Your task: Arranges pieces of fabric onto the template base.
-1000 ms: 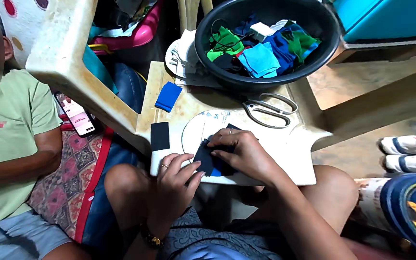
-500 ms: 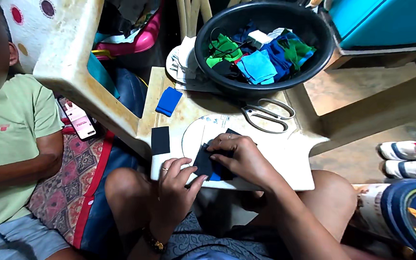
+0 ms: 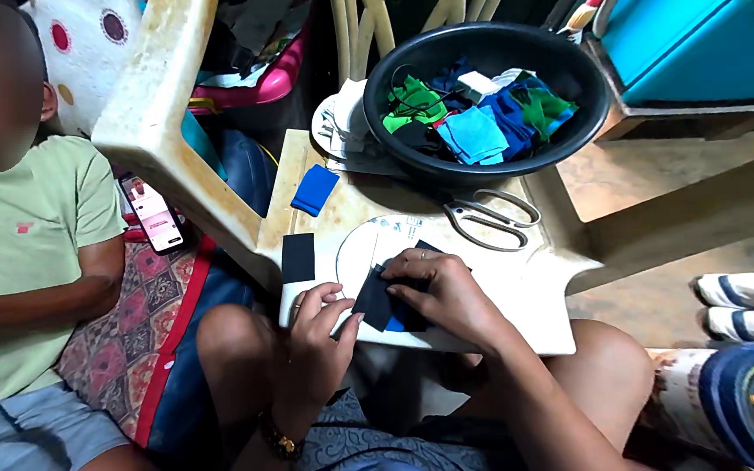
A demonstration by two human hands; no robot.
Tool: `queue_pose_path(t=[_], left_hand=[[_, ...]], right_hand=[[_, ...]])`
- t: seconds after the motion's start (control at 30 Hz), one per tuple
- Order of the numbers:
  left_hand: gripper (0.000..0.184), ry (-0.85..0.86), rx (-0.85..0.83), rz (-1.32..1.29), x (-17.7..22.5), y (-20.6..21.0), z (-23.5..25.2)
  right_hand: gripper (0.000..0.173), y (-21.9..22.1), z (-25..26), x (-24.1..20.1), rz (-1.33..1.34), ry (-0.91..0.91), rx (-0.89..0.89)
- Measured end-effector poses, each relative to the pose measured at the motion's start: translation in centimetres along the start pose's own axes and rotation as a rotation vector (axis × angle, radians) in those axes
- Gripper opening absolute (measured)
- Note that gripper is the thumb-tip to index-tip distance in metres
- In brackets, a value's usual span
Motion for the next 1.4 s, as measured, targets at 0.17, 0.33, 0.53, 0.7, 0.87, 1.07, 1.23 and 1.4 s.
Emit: queue_pose_path(t=[0.17,0.33,0.53,0.7,0.87,1.07,1.23,1.4], left_hand=[[0.012,-0.005,-0.003,0.022,0.1,0.1,0.1],[0.012,-0.011,-0.015,0.038,0.1,0.2,0.1],[0.011,-0.014,-0.005,0.042,0.2,0.2,0.2],[0.011,-0.021,-0.013,0.050,0.2,0.3,0.2],[0.012,-0.038,-0.046,0.080,0.3,0.7,0.4],[0.008,-0.039,-0.052,0.096,0.3,0.8,0.5],[0.019,0.006,-0.034,0.074,0.5,0.8,0.4],[0.019,0.026,-0.087,0.098,1.1,1.2,0.2]], right_hand=[[0.012,0.0,0.0,0.1,0.003,-0.017,0.000],[0.011,-0.1,0.0,0.2,-0.001,-0.013,0.009],[0.010,-0.2,-0.1,0.2,0.002,-0.014,0.027],[0.010,-0.1,-0.1,0.3,0.006,-0.001,0.021],[0.010,-0.1,-0.1,0.3,-0.002,-0.010,0.023],[0.010,-0.1,-0.1,0.3,-0.003,-0.023,0.024],[0.011,-0.1,-0.1,0.3,0.003,-0.001,0.022],[0.012,0.0,-0.1,0.2,-0.007,-0.001,0.024]])
Point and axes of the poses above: each hand's wrist, its own z-axis towards the middle knuckle, its own y-axis out of the palm, x = y × z, the point moved 9 cm from there along z, towards the middle knuckle, and after that the axes turned 11 degrees about z, right-handed, at the moved point
